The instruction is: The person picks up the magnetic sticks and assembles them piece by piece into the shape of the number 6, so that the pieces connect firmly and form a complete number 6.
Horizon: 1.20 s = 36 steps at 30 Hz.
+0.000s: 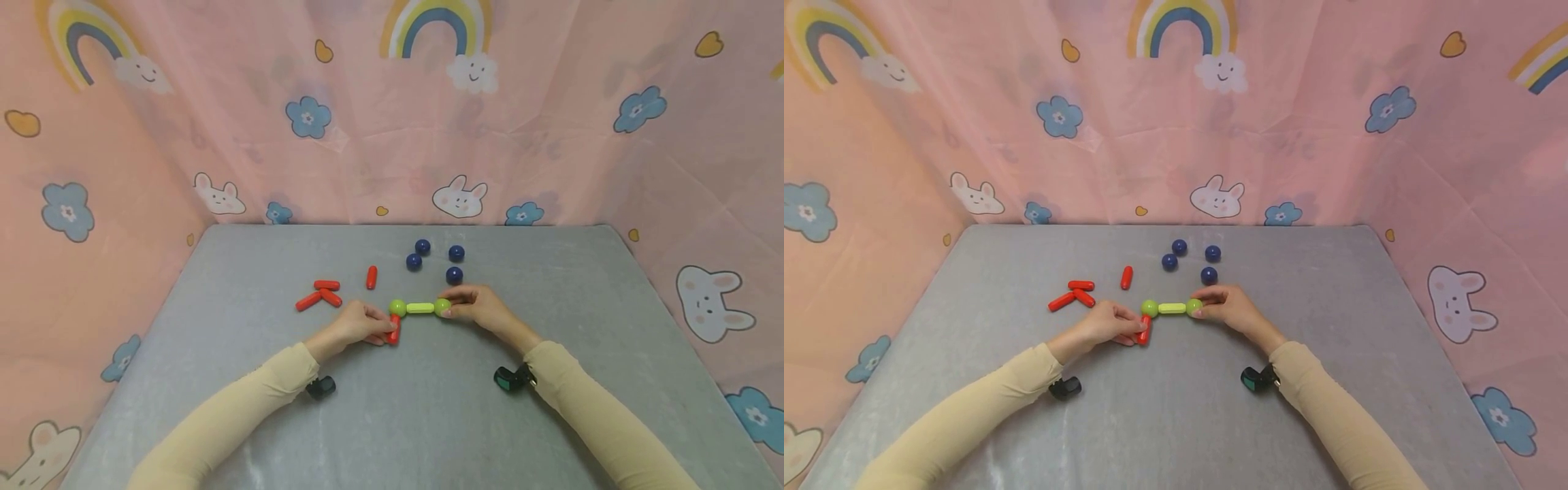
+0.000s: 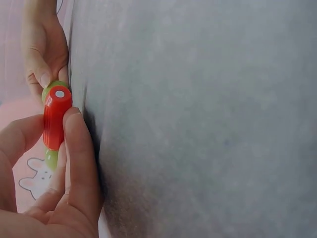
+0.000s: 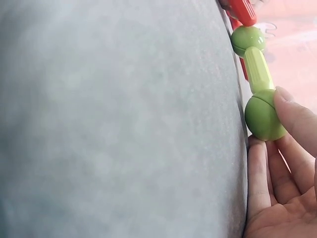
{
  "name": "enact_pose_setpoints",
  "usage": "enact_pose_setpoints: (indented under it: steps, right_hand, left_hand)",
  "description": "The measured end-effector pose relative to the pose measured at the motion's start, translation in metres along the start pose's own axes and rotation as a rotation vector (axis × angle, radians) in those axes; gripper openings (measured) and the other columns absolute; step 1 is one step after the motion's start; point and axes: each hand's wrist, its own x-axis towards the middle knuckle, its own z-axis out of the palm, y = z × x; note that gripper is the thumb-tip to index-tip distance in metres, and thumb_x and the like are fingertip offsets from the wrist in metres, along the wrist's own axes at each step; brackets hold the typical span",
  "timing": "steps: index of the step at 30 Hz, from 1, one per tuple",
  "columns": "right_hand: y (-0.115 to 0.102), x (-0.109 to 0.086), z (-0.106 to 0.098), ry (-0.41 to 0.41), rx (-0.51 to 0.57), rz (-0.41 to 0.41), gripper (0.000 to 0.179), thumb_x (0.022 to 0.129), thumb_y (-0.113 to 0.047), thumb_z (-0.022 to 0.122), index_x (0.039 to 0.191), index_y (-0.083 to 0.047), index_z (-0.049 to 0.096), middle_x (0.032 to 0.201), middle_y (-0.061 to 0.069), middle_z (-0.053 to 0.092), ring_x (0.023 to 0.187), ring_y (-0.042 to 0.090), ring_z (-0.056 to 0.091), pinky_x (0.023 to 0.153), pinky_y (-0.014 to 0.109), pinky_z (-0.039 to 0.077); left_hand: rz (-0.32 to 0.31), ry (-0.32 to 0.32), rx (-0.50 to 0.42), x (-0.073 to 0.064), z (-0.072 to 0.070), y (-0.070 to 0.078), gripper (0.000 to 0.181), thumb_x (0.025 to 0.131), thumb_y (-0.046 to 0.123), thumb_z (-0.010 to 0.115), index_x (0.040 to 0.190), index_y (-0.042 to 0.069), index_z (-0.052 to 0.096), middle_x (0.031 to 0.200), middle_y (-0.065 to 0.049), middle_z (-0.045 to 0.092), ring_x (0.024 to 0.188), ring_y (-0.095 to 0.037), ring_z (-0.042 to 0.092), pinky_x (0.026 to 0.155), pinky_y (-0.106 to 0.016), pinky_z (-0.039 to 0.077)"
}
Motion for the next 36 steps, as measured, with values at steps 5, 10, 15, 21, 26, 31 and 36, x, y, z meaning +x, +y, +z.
enact_pose_setpoints:
  steps: [5, 10, 15, 21, 26, 31, 36]
  right_hand:
    - [0.0016, 0.0011, -0.0002, -0.002, 0.008, -0.001, 0.043, 0.082, -0.025, 0.081, 0.122, -0.011, 0.069, 0.118, 0.011, 0.071, 0.101, 0.011, 0.066, 0.086, 0.02, 0.053]
    - [0.0012, 0.0006, 0.0003, -0.001, 0.004, -0.003, 0.043, 0.083, -0.025, 0.081, 0.122, -0.011, 0.069, 0.118, 0.011, 0.071, 0.102, 0.012, 0.066, 0.087, 0.021, 0.053]
    - [0.0007, 0.0001, 0.0005, 0.001, -0.008, -0.003, 0.043, 0.083, -0.025, 0.08, 0.122, -0.011, 0.069, 0.118, 0.01, 0.071, 0.102, 0.013, 0.066, 0.087, 0.022, 0.053]
    - [-0.0003, 0.0002, 0.0003, 0.0, 0.003, 0.001, 0.044, 0.083, -0.025, 0.081, 0.122, -0.011, 0.069, 0.118, 0.011, 0.071, 0.102, 0.013, 0.066, 0.087, 0.022, 0.053]
    - [-0.0005, 0.0007, 0.0004, -0.003, 0.006, 0.003, 0.044, 0.082, -0.025, 0.081, 0.122, -0.011, 0.069, 0.119, 0.011, 0.071, 0.103, 0.013, 0.066, 0.087, 0.021, 0.053]
    - [0.0003, 0.0009, 0.0007, 0.002, -0.005, 0.002, 0.043, 0.082, -0.024, 0.081, 0.121, -0.011, 0.07, 0.118, 0.011, 0.071, 0.102, 0.013, 0.066, 0.087, 0.022, 0.053]
    - [0.0, 0.001, 0.0008, 0.003, -0.012, 0.007, 0.042, 0.082, -0.024, 0.081, 0.121, -0.012, 0.07, 0.119, 0.01, 0.071, 0.103, 0.013, 0.066, 0.087, 0.022, 0.053]
  left_hand:
    - [-0.003, -0.002, -0.004, 0.0001, 0.0009, 0.0007, 0.017, 0.086, 0.014, 0.076, 0.096, 0.001, 0.076, 0.077, -0.001, 0.074, 0.065, -0.008, 0.069, 0.067, -0.026, 0.061]
    - [-0.005, 0.001, 0.009, 0.0005, 0.001, 0.0006, 0.017, 0.086, 0.015, 0.076, 0.096, 0.001, 0.077, 0.075, -0.001, 0.074, 0.064, -0.007, 0.069, 0.065, -0.026, 0.061]
    - [-0.022, -0.002, 0.009, 0.0014, 0.0015, 0.0011, 0.017, 0.087, 0.015, 0.076, 0.096, 0.001, 0.077, 0.074, -0.003, 0.074, 0.062, -0.007, 0.069, 0.063, -0.025, 0.06]
    - [-0.018, -0.012, 0.009, 0.0019, 0.0014, 0.0013, 0.017, 0.087, 0.014, 0.075, 0.096, 0.0, 0.076, 0.074, -0.003, 0.074, 0.062, -0.008, 0.069, 0.063, -0.025, 0.06]
    - [0.002, -0.016, 0.022, 0.0004, 0.0021, 0.0013, 0.016, 0.087, 0.013, 0.075, 0.095, 0.0, 0.075, 0.072, -0.004, 0.074, 0.061, -0.008, 0.069, 0.062, -0.026, 0.061]
    - [0.006, -0.013, 0.013, 0.0008, 0.0034, 0.0013, 0.016, 0.087, 0.013, 0.075, 0.095, -0.001, 0.075, 0.072, -0.005, 0.074, 0.06, -0.008, 0.069, 0.062, -0.026, 0.061]
    - [0.002, -0.004, 0.017, 0.0019, 0.005, 0.0022, 0.016, 0.087, 0.012, 0.075, 0.095, -0.002, 0.075, 0.071, -0.005, 0.074, 0.059, -0.009, 0.07, 0.061, -0.027, 0.061]
